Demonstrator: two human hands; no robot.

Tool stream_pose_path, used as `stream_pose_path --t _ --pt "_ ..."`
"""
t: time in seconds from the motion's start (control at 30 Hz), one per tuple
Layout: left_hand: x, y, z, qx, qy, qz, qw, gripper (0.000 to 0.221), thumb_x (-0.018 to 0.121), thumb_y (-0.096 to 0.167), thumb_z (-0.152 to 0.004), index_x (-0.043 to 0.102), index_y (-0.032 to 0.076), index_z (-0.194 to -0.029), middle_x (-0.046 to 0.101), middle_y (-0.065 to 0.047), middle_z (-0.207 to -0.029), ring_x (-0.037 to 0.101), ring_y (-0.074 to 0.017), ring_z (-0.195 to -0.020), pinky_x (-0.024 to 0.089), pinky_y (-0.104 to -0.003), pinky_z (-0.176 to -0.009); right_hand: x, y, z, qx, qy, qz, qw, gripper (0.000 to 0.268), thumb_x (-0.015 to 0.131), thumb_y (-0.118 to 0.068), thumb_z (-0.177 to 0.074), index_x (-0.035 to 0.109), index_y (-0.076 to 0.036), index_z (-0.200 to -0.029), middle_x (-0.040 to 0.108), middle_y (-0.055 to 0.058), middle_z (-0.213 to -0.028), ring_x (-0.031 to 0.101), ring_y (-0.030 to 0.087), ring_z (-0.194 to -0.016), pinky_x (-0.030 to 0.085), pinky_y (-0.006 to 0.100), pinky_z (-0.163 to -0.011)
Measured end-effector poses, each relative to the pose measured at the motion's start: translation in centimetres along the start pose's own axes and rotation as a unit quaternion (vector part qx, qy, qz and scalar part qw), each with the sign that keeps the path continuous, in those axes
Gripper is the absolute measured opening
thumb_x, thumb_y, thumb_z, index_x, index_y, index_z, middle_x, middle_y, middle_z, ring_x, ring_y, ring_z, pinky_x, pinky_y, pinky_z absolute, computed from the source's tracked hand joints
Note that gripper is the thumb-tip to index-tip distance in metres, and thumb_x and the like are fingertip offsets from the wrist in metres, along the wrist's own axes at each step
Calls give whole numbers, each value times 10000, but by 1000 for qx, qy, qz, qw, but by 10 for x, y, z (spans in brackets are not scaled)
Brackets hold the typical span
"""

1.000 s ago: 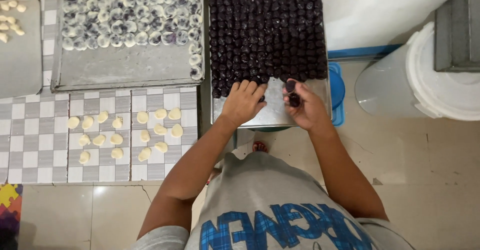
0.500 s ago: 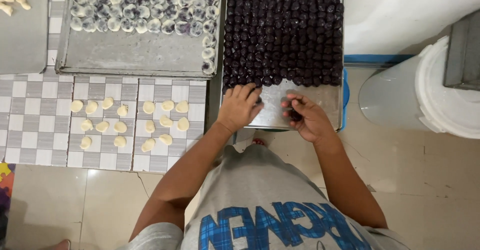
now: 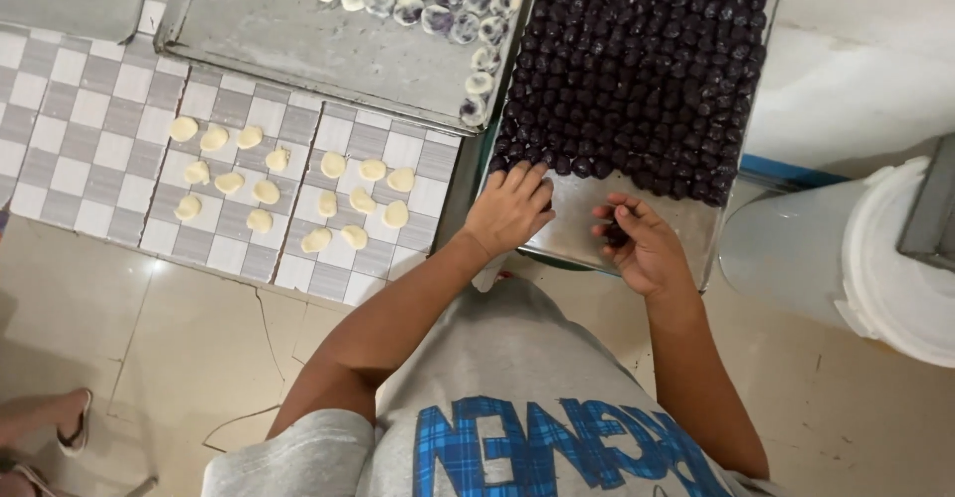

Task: Flattening small dough portions and placing dark purple filling on them in a bakery production area.

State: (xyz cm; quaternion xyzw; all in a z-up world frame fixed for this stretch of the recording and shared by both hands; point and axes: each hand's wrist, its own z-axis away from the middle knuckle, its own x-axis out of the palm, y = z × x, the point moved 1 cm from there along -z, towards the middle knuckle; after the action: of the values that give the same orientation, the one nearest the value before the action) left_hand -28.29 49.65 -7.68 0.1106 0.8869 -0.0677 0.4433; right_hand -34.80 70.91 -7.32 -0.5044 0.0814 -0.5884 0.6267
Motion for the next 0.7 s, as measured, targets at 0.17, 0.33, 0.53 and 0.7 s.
stream_pose_path --t 0.17,0.33,0.53,0.7 --pt "-14 -3 -6 51 12 43 998 363 406 439 -917 515 101 -840 516 -94 -837 510 -270 -839 386 -362 -666 -1 0 1 -6 -13 13 1000 202 540 -174 -917 546 -115 -1111 654 115 -1002 679 212 -790 542 234 -508" --pt "-10 -16 1 37 -13 64 997 540 493 627 -788 551 126 -982 523 -92 -1002 480 -304 -1057 381 -395 -787 -5 0 6 -4 -13 3 1000 210 526 -163 -925 526 -117 -1130 649 134 -1014 673 218 -805 521 224 -519" --pt "19 -18 0 129 15 83 988 498 396 597 -871 507 115 -808 482 -74 -792 496 -263 -825 388 -383 -762 -13 -1 9 -5 -9 16 1000 204 525 -154 -926 529 -103 -1123 648 147 -1014 677 230 -804 511 242 -517" --pt "32 -1 -8 107 93 153 978 345 434 482 -876 473 175 -724 439 -2 -702 492 -193 -734 381 -332 -653 -39 12 -4 -16 -46 -5 999 221 488 -171 -951 560 -146 -1159 654 145 -1067 681 244 -862 525 248 -561"
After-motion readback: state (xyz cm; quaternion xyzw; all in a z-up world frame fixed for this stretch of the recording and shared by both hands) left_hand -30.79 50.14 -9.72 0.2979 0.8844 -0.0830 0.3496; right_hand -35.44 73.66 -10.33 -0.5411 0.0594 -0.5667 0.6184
